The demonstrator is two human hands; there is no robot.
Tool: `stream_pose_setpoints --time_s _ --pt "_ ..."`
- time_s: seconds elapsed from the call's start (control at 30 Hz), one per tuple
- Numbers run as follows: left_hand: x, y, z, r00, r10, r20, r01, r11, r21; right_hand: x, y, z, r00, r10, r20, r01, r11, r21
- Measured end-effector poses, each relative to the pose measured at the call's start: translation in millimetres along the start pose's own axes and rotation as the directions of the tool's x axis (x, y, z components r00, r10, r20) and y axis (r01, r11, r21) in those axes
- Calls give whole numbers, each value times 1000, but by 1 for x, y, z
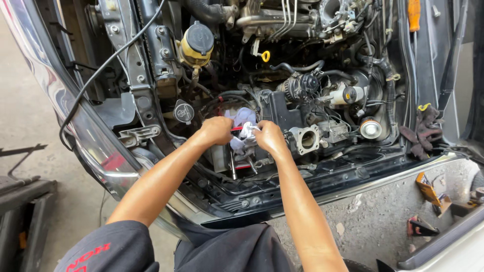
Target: The person works in the open engine bay of a car, disconnecting hoses and wiring from the throttle body, removing the throttle body from the intake manifold by hand, holding and turning it over, then repositioning it on the engine and tightening its fasteners using a ratchet and an impact driver.
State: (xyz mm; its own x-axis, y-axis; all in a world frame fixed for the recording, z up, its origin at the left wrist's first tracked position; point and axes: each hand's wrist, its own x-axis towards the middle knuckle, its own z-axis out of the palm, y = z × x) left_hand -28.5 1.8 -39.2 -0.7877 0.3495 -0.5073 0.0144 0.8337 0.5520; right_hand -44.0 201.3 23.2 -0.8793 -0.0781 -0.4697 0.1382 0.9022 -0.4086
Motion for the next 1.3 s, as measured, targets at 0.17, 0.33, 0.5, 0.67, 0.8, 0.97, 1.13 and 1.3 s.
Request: stream_pose_setpoints --time_s 0.17,0.33,0.5,0.67,0.8,0.97,1.13,1.3 --pt "0 24 21 997 53 -56 -60 991 -120 -26 -7 -28 965 -99 -243 139 979 152" --pt "-7 45 4 974 -12 -228 -164 657 -736 -53 -37 -82 983 -71 -168 173 645 744" --pt "-32 67 -12 983 149 -108 -54 -330 -942 -95 -67 -87 877 -258 -405 445 752 486" --pt "-51 82 2 978 -50 -201 -207 -178 -962 -119 -68 -44 651 -538 -535 502 834 -228" --pt "-68 87 17 949 -277 -153 -192 -119 -974 -127 -59 -27 723 -516 -459 477 854 -209" --pt "-98 104 15 886 -388 -252 -190 191 -963 -131 -46 -26 930 -312 -193 326 944 47" --pt "-130 132 -1 792 -223 -568 -391 530 -752 -133 -30 -37 906 -388 -170 400 916 39" --pt "-142 153 -32 516 19 -857 -610 710 -352 -152 -32 -64 915 -359 -184 401 862 311"
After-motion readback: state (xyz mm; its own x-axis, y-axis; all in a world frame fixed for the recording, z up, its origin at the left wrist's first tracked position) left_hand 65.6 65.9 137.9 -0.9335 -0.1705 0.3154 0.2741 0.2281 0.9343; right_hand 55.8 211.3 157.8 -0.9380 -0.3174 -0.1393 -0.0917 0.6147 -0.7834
